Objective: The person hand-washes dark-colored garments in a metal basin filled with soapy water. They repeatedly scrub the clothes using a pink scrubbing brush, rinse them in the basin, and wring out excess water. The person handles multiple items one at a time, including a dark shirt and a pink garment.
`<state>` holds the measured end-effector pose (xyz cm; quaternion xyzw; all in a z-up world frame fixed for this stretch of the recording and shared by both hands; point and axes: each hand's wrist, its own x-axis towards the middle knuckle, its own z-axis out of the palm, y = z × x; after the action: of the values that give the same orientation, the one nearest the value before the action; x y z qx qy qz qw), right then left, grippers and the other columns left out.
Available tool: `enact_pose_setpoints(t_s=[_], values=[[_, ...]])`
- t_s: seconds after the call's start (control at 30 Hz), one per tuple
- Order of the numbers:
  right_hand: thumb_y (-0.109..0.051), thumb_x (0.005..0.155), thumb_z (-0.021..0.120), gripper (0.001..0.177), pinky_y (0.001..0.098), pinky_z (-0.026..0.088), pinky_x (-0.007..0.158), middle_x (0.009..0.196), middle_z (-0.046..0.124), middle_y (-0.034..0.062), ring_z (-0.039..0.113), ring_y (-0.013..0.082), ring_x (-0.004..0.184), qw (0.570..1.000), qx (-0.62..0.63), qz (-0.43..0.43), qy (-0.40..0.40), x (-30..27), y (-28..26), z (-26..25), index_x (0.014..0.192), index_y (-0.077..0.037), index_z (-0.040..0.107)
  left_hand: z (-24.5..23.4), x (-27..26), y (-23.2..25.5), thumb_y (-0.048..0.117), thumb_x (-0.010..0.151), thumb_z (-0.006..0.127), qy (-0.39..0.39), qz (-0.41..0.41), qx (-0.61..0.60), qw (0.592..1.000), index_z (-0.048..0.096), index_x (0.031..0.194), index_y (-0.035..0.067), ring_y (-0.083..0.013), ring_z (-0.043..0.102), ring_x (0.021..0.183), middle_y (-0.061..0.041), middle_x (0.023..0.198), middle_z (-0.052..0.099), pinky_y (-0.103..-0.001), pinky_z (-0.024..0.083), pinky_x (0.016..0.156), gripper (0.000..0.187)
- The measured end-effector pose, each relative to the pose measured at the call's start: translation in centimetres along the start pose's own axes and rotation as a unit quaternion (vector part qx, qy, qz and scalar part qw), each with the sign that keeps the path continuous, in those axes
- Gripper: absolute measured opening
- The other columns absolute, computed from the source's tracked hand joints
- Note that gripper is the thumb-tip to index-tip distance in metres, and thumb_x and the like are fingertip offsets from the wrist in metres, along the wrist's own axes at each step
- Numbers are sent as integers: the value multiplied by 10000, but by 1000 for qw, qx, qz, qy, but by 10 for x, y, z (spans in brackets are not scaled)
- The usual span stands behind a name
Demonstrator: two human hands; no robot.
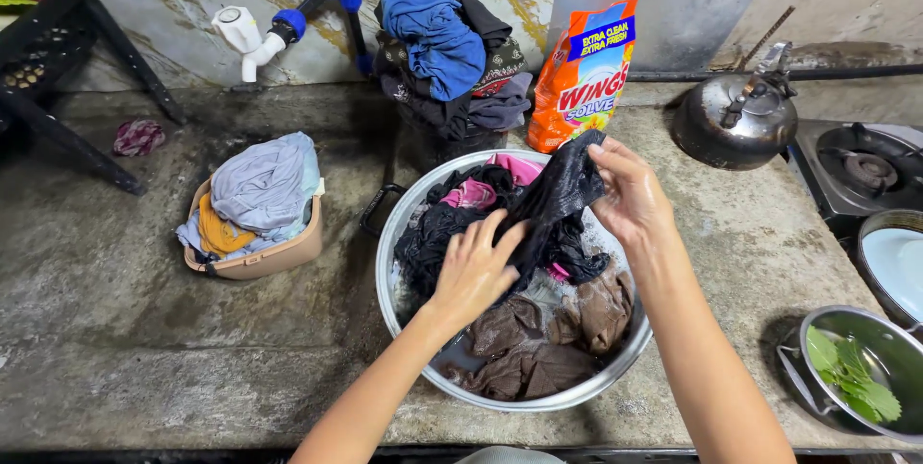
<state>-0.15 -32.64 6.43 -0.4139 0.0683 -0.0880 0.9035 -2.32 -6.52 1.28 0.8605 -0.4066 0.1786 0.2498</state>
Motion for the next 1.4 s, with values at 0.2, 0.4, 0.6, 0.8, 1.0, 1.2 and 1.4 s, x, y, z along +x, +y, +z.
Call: enact_pose_setpoints(t_s=[0.2, 0.4, 0.6, 0.8, 1.0, 1.2, 1.4], values=[[-262, 914, 772, 521, 349, 504, 899, 1101, 648, 110, 620, 187, 991, 913, -396, -36, 88, -9, 16, -34, 1278, -24, 485, 10, -3, -35, 152, 1008, 610, 13, -178, -213, 961, 687, 1172, 20, -333, 702, 927, -146, 1005, 715, -402, 541, 801, 225], [-336, 717, 897, 671, 404, 483, 911, 1127, 629, 111, 592, 269, 1017, 732, -608, -204, -228, -35, 30, -26, 1236, -66, 568, 16, 44, -29, 163, 1012, 566, 4, -152, -395, 906, 654, 1123, -13, -190, 671, 846, -106, 911, 711, -326, 514, 807, 226], [-275, 876, 728, 285, 346, 526, 850, 949, 719, 81, 673, 170, 906, 728, -658, -158, -111, -33, 17, -35, 1027, -39, 779, -26, 57, 2, 249, 915, 731, -140, -217, -294, 920, 675, 1043, 59, -251, 638, 761, -126, 827, 686, -386, 505, 733, 236], [-280, 1017, 659, 322, 297, 520, 831, 922, 762, 42, 661, 120, 839, 932, -359, 19, -44, -23, 17, -50, 1022, 23, 769, -14, 43, -2, 119, 755, 733, 4, -121, -11, 993, 681, 1084, 132, -318, 687, 933, -69, 962, 671, -454, 522, 798, 334], [-257, 1028, 584, 300, 327, 588, 747, 886, 761, 94, 710, 177, 772, 996, -74, 35, 18, -18, -2, 7, 1014, 19, 699, 10, 29, -24, 65, 728, 735, 25, -144, -19, 989, 672, 1161, 97, -377, 656, 946, -156, 1015, 649, -477, 526, 733, 439], [-230, 1022, 669, 240, 233, 479, 708, 871, 691, -11, 592, 57, 778, 929, -346, -118, -64, -20, -24, 32, 1006, 1, 733, -15, 37, -59, -23, 849, 528, -84, -374, -541, 749, 664, 1233, 35, -189, 693, 960, -99, 1131, 716, -373, 589, 793, 411], [-257, 1037, 655, 238, 248, 403, 619, 743, 587, -24, 488, 51, 687, 841, -500, -204, 31, -21, -24, 21, 979, -36, 720, -36, 35, -49, -96, 701, 480, -67, -134, -497, 855, 647, 1233, -9, -260, 676, 1184, -143, 1189, 722, -377, 495, 1063, 564]])
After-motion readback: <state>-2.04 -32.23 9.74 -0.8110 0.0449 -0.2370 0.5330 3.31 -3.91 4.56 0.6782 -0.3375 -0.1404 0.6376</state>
